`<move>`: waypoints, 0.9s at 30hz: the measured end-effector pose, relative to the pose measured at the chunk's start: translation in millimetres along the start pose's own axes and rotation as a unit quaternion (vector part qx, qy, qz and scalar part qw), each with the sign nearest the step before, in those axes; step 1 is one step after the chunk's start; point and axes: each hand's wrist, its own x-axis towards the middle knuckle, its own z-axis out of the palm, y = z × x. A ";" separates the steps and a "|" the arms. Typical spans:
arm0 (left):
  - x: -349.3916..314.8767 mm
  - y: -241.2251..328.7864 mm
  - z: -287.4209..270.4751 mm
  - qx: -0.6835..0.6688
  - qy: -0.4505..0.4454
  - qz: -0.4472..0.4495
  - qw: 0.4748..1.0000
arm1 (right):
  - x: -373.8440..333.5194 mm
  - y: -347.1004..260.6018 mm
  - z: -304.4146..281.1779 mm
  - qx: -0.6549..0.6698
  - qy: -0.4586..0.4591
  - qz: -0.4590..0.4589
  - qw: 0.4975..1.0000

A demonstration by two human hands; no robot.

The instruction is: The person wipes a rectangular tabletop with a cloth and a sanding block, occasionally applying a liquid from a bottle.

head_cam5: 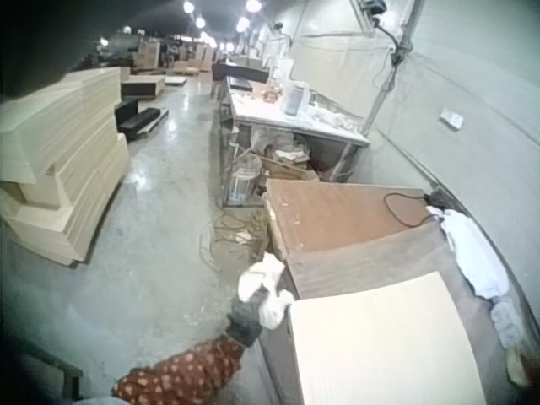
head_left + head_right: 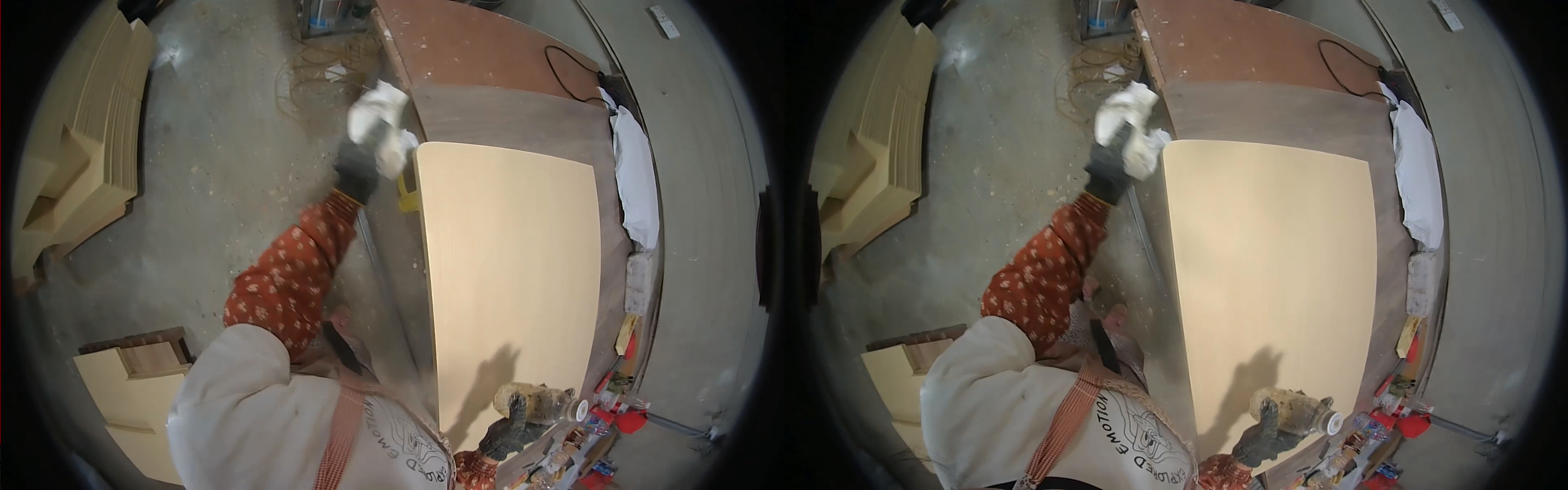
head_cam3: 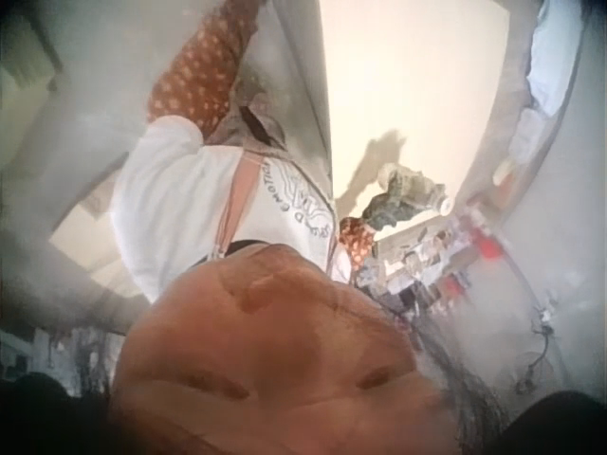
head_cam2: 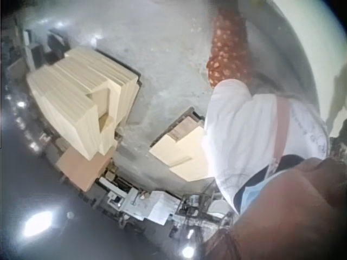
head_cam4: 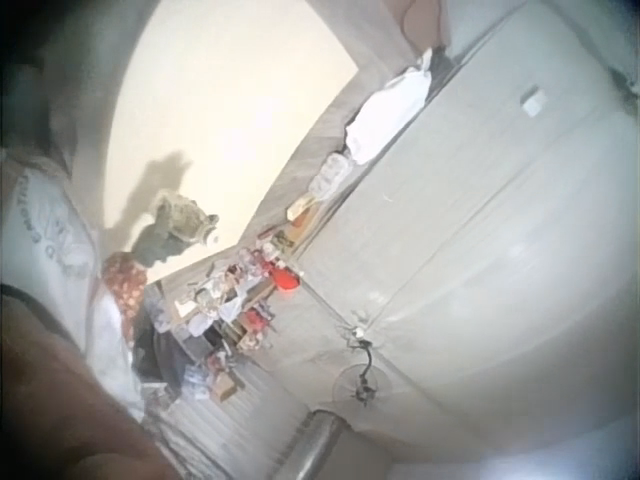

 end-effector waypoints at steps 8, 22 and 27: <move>-126.2 15.4 31.2 -0.243 -0.018 -0.133 0.961 | -8.5 -62.2 62.1 -0.020 -0.054 -0.035 0.998; -70.6 17.3 68.3 0.220 -0.068 0.230 0.946 | -5.1 -47.6 24.2 0.005 0.096 0.044 0.994; -145.2 14.4 102.6 0.185 -0.218 0.250 0.925 | -16.4 -2.1 -4.0 -0.052 0.197 0.109 0.973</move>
